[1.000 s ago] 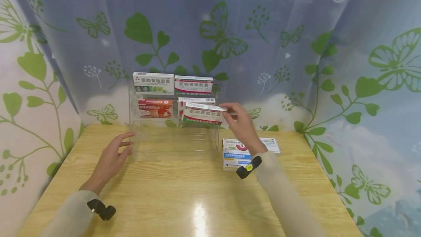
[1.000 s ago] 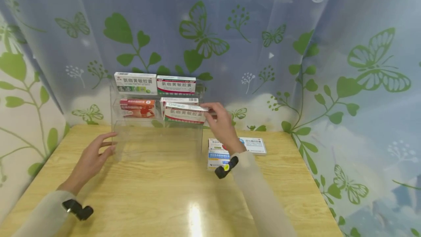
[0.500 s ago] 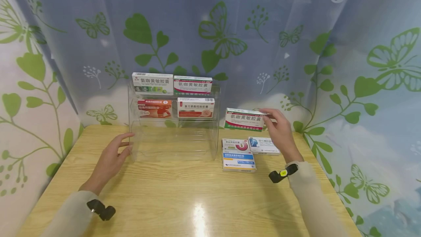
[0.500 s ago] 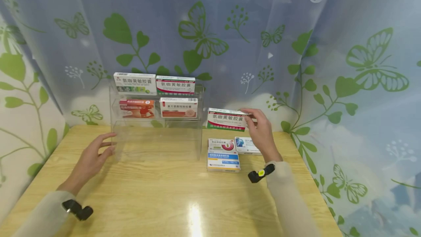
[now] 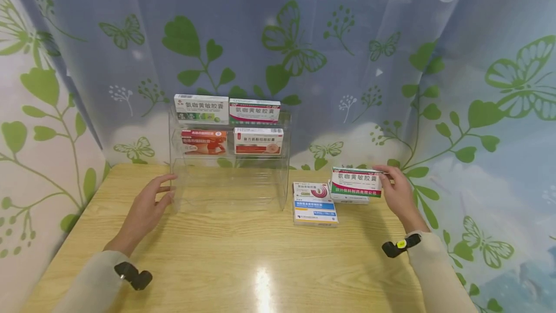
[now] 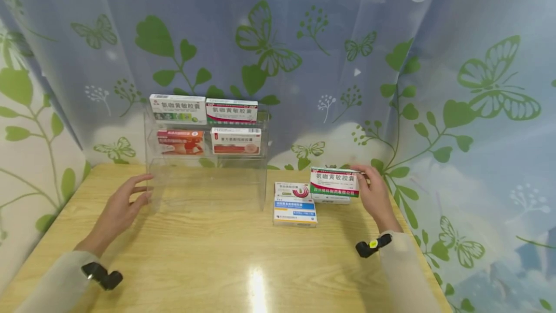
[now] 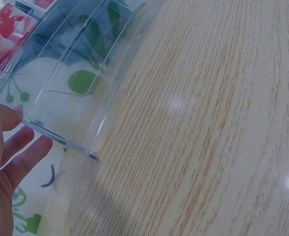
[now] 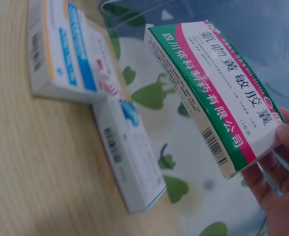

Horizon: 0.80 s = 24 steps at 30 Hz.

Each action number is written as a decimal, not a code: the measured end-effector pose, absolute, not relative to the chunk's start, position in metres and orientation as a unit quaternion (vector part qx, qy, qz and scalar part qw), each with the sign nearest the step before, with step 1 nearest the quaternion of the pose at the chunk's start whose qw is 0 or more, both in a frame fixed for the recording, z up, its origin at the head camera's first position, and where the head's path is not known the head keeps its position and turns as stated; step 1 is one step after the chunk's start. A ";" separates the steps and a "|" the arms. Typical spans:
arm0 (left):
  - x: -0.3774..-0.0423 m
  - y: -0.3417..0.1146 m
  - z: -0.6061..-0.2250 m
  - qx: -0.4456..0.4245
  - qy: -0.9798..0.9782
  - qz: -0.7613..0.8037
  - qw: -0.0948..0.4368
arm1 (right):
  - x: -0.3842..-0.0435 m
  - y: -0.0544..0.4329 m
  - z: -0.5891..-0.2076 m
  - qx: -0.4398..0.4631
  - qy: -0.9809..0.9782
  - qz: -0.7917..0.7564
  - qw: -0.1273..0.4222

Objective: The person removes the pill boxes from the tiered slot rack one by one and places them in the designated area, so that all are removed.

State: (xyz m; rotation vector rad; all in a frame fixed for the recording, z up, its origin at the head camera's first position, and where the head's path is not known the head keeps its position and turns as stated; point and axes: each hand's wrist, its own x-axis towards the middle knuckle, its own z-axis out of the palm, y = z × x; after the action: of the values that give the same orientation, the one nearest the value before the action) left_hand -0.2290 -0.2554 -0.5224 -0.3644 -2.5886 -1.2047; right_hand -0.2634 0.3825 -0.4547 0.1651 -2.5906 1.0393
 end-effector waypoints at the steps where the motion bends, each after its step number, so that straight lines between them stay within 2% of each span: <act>1: -0.229 -0.256 -0.522 -0.126 -0.891 -0.415 0.131 | -0.262 0.386 -0.458 0.057 -0.915 0.361 0.171; 13: -0.230 -0.256 -0.522 -0.123 -0.894 -0.411 0.132 | -0.252 0.417 -0.500 0.021 -0.927 0.360 0.099; 24: -0.230 -0.256 -0.522 -0.121 -0.892 -0.416 0.130 | -0.249 0.424 -0.524 -0.022 -0.927 0.372 0.037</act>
State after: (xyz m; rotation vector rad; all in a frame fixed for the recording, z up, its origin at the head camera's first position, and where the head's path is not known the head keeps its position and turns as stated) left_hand -0.2300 -0.2557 -0.5224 -0.3527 -2.5911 -1.2090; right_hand -0.2488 0.4243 -0.5240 -0.0680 -2.8476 1.1413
